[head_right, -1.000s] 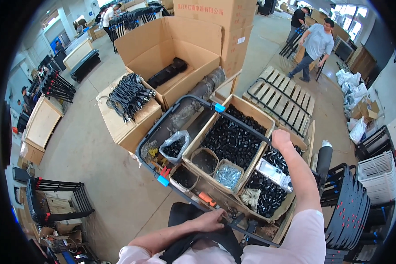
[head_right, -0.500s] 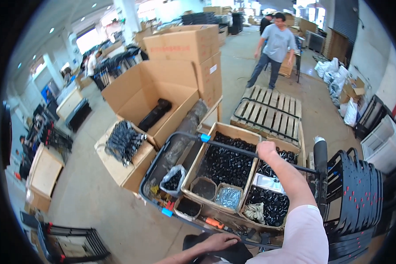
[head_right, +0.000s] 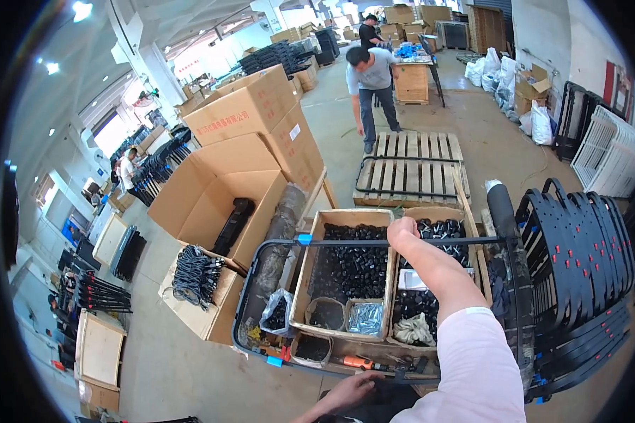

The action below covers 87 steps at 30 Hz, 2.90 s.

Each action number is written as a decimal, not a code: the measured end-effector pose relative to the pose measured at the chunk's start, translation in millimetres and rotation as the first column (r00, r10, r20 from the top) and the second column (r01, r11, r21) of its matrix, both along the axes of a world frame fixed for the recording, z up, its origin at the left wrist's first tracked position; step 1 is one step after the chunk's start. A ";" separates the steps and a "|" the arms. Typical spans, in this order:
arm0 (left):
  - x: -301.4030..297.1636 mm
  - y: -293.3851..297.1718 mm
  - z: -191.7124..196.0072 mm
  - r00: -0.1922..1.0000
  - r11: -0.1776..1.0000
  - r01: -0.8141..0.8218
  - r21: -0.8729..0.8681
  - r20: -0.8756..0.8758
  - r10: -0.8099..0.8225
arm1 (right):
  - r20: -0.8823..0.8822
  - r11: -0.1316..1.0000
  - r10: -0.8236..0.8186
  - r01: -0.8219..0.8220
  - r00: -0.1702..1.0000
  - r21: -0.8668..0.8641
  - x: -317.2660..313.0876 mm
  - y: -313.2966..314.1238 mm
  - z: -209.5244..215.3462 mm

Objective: The recorder is assembling a leaf blower by connecting internal wiring and securing the plastic housing with screws.

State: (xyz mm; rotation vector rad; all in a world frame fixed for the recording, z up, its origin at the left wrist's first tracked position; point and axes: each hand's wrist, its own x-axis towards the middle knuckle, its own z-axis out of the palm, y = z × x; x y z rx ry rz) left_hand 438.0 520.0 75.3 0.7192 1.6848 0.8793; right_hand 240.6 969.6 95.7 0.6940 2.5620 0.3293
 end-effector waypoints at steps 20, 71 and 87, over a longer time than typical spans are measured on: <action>7.5 5.8 16.5 0.940 0.999 -0.021 0.036 -0.340 0.032 | -0.190 0.978 0.210 -0.208 0.959 0.027 -3.4 4.3 8.8; -629.2 -379.9 -14.2 0.153 0.206 -0.978 0.022 -0.591 0.792 | 0.207 0.995 -0.061 0.075 0.976 -0.060 288.6 -346.4 19.5; -583.4 -418.3 43.2 0.068 -0.250 -0.808 0.533 0.505 0.860 | 0.144 0.979 -0.204 0.201 0.968 0.038 273.2 -352.4 16.8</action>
